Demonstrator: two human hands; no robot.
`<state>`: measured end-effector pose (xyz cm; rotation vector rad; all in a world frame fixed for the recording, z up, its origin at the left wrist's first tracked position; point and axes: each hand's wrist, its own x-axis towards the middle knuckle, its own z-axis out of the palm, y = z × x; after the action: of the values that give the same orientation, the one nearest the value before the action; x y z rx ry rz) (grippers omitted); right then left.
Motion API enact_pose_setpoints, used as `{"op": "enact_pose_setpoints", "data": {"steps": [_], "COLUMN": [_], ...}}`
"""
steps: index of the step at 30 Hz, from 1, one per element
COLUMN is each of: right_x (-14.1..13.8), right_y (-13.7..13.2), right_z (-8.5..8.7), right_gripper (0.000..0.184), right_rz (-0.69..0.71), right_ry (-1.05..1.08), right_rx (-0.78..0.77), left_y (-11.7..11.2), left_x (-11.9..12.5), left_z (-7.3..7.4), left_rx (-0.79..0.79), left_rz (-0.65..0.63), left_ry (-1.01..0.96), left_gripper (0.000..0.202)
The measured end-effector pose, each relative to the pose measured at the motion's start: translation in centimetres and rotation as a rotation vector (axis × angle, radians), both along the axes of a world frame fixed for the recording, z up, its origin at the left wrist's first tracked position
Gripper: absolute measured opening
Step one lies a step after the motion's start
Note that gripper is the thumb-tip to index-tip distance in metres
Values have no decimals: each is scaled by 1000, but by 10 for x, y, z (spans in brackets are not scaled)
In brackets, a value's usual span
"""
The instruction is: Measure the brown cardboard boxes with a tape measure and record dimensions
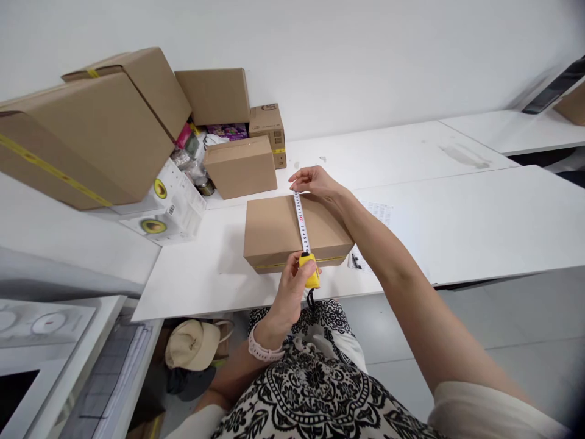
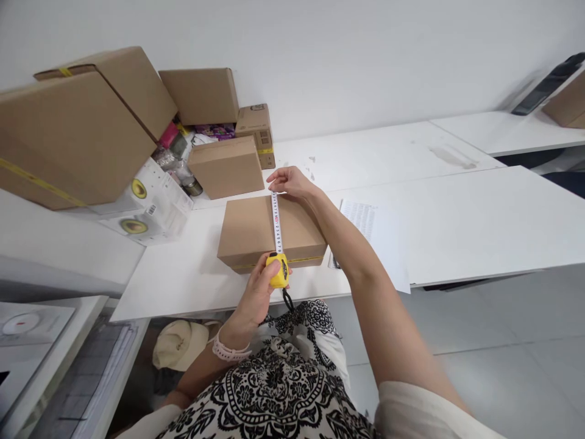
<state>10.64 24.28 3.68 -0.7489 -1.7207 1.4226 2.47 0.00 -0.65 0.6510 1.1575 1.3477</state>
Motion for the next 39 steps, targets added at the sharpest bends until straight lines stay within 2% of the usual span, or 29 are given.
{"op": "enact_pose_setpoints", "data": {"steps": [2, 4, 7, 10, 12, 14, 16, 18, 20, 22, 23, 25, 27, 29, 30, 32, 34, 39], "right_x": [-5, -4, 6, 15, 20, 28, 40, 56, 74, 92, 99, 108, 110, 107, 103, 97, 93, 99], "right_y": [14, 9, -27, -73, -98, -117, -130, -138, -144, -149, -152, -156, -160, -164, -166, -170, -176, -191], "right_z": [8, 24, 53, 75, 80, 76, 62, 37, 2, -40, -63, -105, -140, -161, -165, -162, -143, -64], "right_gripper": [22, 19, 13, 4, 5, 10, 20, 25, 24, 24, 27, 33, 37, 43, 45, 44, 44, 64], "right_rz": [59, 36, -52, -114, -121, -137, -213, -366, -586, -794, -856, -863, -780, -697, -660, -605, -588, -713], "right_ry": [-18, 29, 130, 167, 178, 178, 161, 140, 117, 104, 88, 32, -49, -154, -194, -240, -242, -196], "right_rx": [95, 197, 359, 505, 588, 640, 647, 611, 516, 375, 292, 127, 41, 10, 5, 9, 52, 261], "left_y": [-6, -14, -30, -44, -53, -61, -69, -74, -72, -65, -59, -47, -34, -24, -20, -17, -17, -17], "left_x": [-4, -11, -25, -40, -48, -56, -67, -82, -100, -118, -126, -138, -141, -138, -135, -129, -125, -129], "left_z": [-2, -5, -12, -19, -23, -28, -34, -42, -51, -60, -65, -74, -81, -85, -86, -82, -70, -12], "left_rx": [45, 105, 171, 177, 165, 157, 161, 180, 216, 236, 234, 217, 214, 219, 219, 220, 237, 364], "left_rz": [-16, -56, -110, -102, -86, -77, -24, 120, 341, 546, 625, 714, 717, 669, 638, 584, 535, 423], "left_ry": [8, 60, 213, 393, 469, 455, 373, 299, 291, 326, 338, 313, 225, 134, 105, 85, 82, 67], "left_gripper": [39, 42, 53, 63, 64, 61, 56, 53, 52, 50, 49, 45, 43, 44, 46, 49, 49, 48]}}
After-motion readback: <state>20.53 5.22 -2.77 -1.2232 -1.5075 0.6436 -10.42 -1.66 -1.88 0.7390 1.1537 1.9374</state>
